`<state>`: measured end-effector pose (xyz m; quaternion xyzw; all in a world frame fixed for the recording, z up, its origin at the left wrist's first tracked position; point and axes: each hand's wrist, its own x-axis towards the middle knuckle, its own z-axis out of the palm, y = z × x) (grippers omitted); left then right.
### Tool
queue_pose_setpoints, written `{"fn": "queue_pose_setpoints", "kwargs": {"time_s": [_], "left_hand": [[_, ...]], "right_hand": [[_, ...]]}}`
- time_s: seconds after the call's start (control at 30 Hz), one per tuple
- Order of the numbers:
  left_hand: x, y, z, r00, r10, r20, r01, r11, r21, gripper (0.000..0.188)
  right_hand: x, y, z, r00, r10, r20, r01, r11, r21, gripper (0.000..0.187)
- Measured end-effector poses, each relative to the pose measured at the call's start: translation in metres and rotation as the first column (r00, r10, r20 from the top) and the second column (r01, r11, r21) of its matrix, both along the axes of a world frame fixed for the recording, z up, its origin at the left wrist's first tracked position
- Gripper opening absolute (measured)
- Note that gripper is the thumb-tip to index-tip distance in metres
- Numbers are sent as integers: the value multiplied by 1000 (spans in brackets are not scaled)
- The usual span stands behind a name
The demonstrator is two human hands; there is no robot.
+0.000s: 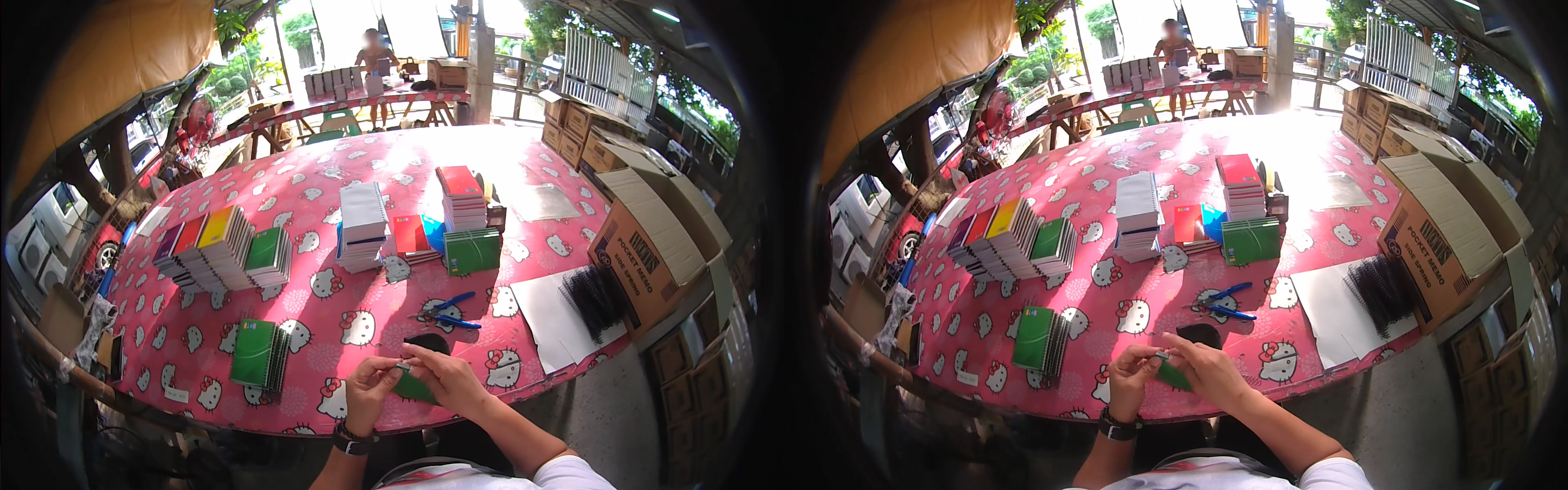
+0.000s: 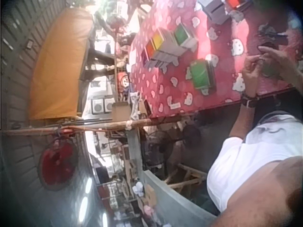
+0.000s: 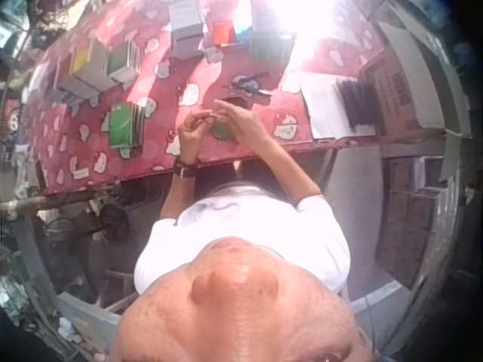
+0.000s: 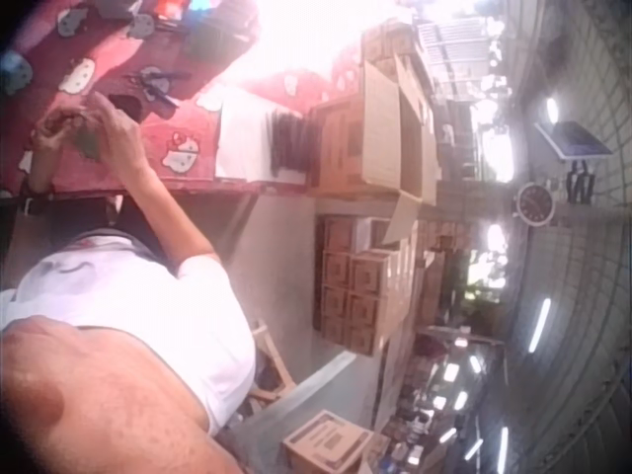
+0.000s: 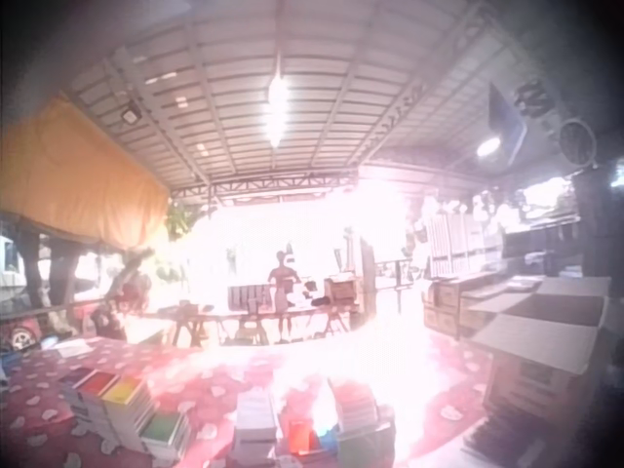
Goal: The person inserts a plastic spiral binding into the pre-punched holes of a small notebook and winds it through by hand. They use blue-handled pliers to cut and crimp the ends of the spiral for each notebook, then place the finished items in a stack on the table.
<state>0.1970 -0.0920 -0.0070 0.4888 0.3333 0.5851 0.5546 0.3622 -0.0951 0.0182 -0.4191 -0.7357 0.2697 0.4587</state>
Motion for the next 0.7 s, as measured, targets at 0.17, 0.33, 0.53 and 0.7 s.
{"fn": "queue_pose_setpoints", "kwargs": {"time_s": [0.17, 0.33, 0.53, 0.7], "left_hand": [[0, -1, -5, 998, -50, 23, 51, 999, -19, 16], [-2, -1, -6, 997, -78, 9, 78, 994, -81, 15], [-3, -2, -6, 996, -87, 10, 87, 992, -92, 12], [1, -4, -3, 998, -62, -20, 61, 996, -63, 13]], "right_hand": [[5, -1, 3, 993, 29, 112, -29, 1000, -6, 38], [5, -7, 11, 996, 11, 87, -8, 999, -35, 33], [7, -9, 8, 998, 36, 45, -30, 992, -125, 24], [5, -10, 11, 999, 12, 51, -16, 996, 86, 29]]}}
